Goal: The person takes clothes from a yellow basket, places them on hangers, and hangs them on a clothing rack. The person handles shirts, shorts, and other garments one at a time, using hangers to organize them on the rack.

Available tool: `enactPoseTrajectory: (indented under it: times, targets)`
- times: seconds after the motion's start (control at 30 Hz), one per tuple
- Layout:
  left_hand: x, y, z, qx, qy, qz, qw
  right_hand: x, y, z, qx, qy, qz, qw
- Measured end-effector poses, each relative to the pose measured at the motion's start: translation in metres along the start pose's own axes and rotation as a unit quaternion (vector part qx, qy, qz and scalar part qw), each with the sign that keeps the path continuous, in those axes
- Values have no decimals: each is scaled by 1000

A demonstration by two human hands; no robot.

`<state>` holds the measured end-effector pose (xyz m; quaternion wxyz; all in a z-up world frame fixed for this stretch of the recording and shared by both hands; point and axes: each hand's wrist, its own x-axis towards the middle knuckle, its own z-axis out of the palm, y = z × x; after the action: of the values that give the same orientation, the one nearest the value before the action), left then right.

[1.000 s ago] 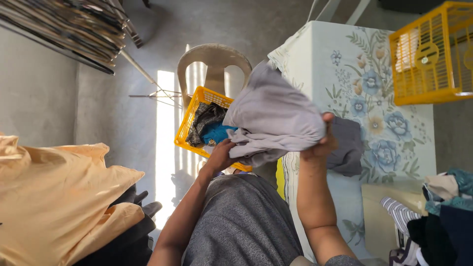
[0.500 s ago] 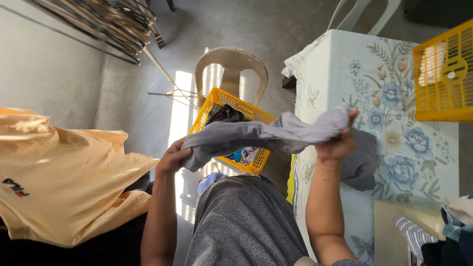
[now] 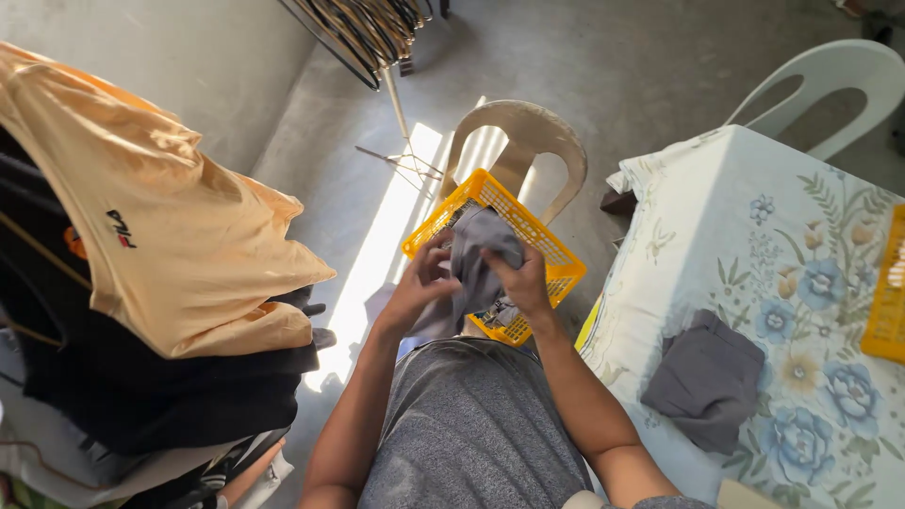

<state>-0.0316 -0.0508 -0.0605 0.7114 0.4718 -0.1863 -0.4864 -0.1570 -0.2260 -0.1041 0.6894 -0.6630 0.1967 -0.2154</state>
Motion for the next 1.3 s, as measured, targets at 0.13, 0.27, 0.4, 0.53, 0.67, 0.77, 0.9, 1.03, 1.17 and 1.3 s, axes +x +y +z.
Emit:
enactPoseTrajectory:
  times: [0.13,0.27,0.4,0.53,0.67,0.77,0.9,1.03,1.17,1.3]
  targets:
    - [-11,-92,-53,169,-36,-32,984,4,-24,-9,51,5,0,999]
    - [-4,-92,-48,178,6,12,984,10,-54,-13,99,2,7,995]
    - [6,-20,12,256,78,133,954,8,-48,-21,148,-16,4,989]
    - [29,-60,-25,297,88,126,942,10,-75,-23,71,-36,-96,992]
    - [33,-35,-53,224,133,152,953,12,-90,-47,71,99,-154,981]
    - [27,26,-40,255,185,267,911,12,-111,-54,-12,144,-154,977]
    - [16,97,-15,383,183,474,771,22,-119,-62,-251,202,-152,934]
    - [15,100,-13,553,189,480,654,19,-146,-52,-285,191,-219,913]
    - [18,25,-33,665,265,352,603,31,-123,-44,-317,99,-168,928]
    - [-17,-30,-27,639,278,249,673,67,-97,-24,-414,-56,-87,905]
